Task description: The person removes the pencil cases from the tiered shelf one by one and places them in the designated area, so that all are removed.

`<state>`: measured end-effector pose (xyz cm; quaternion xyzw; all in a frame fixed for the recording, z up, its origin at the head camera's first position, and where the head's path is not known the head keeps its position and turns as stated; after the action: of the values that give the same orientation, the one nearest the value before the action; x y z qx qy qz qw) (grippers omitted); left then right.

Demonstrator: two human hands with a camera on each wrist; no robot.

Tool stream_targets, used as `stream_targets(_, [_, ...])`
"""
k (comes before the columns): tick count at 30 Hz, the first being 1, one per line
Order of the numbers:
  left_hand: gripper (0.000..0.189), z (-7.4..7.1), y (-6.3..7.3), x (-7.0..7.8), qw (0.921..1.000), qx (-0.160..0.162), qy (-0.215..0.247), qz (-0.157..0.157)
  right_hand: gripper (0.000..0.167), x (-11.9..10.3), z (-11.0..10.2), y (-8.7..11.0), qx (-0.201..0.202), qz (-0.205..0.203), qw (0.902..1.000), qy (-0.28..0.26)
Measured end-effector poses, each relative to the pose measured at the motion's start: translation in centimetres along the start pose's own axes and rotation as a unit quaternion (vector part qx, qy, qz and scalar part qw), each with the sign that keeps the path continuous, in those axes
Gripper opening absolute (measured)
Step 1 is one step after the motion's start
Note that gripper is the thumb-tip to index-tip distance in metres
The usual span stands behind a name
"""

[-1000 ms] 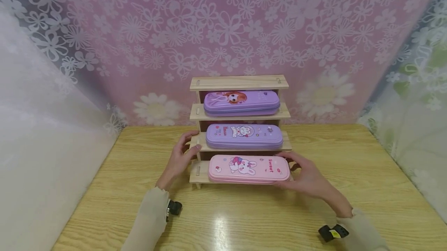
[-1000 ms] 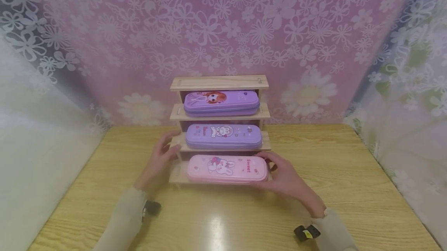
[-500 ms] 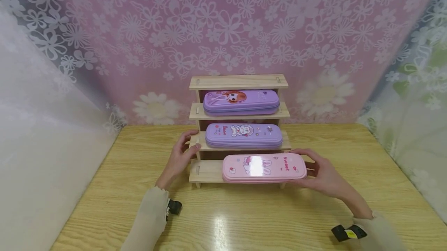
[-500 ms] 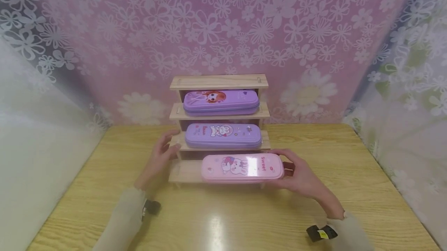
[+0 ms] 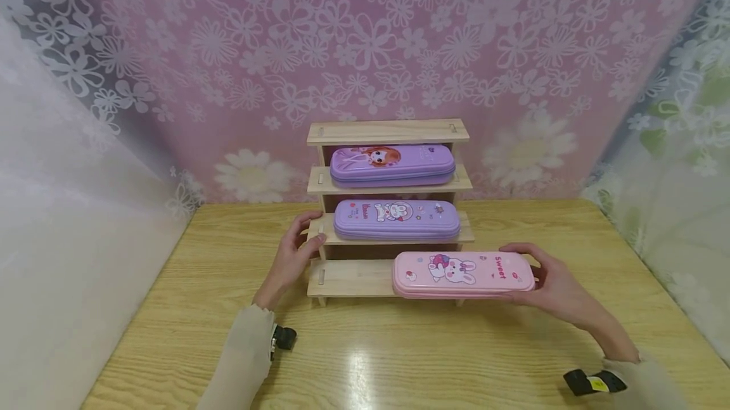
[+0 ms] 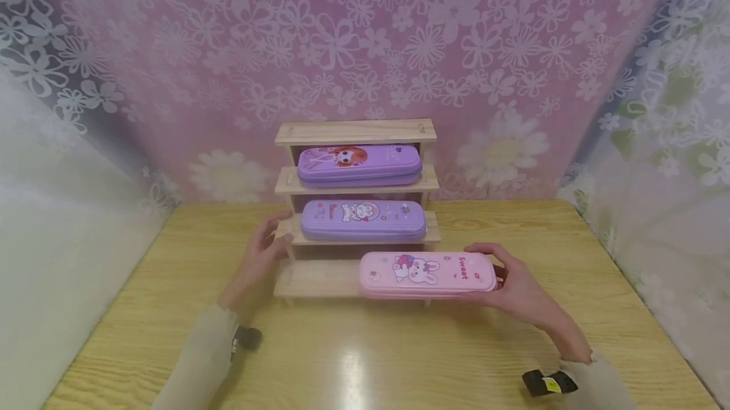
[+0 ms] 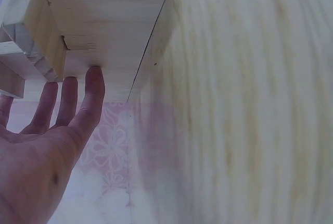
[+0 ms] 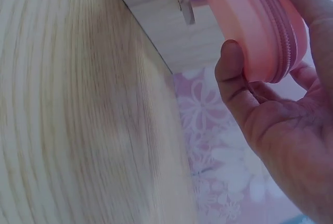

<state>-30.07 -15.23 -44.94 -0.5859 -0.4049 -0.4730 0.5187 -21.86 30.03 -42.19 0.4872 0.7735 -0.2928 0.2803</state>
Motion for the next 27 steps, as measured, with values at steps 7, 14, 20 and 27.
stream_targets(7, [0.047, 0.1, 0.1, 0.2, 0.9999, 0.003, 0.009, -0.013, 0.071, 0.6, -1.5, 0.8, 0.012, 0.009, 0.9998, 0.013])
stream_targets(14, [0.048, 0.1, 0.1, 0.2, 0.9999, 0.005, 0.008, -0.012, 0.072, 1.5, -3.4, 1.9, 0.019, 0.014, 0.9996, 0.018])
stream_targets(20, [0.048, 0.1, 0.1, 0.2, 0.9999, 0.006, 0.008, -0.012, 0.074, 2.0, -5.0, 2.9, 0.035, 0.023, 0.9991, -0.008])
stream_targets(27, [0.047, 0.0, 0.1, 0.1, 1.0, 0.005, -0.001, -0.006, 0.075, 2.6, -6.8, 4.0, 0.038, -0.001, 0.9944, -0.098])
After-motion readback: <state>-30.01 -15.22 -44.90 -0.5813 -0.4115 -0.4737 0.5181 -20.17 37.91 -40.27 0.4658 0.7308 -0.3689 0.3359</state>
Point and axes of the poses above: each hand's wrist, its own y-axis away from the middle knuckle, its own z-axis out of the palm, x = y × z, the point moved 6 cm from there along -y, towards the middle knuckle, and after that the axes turned 10 degrees about y, right-handed, at the moved point
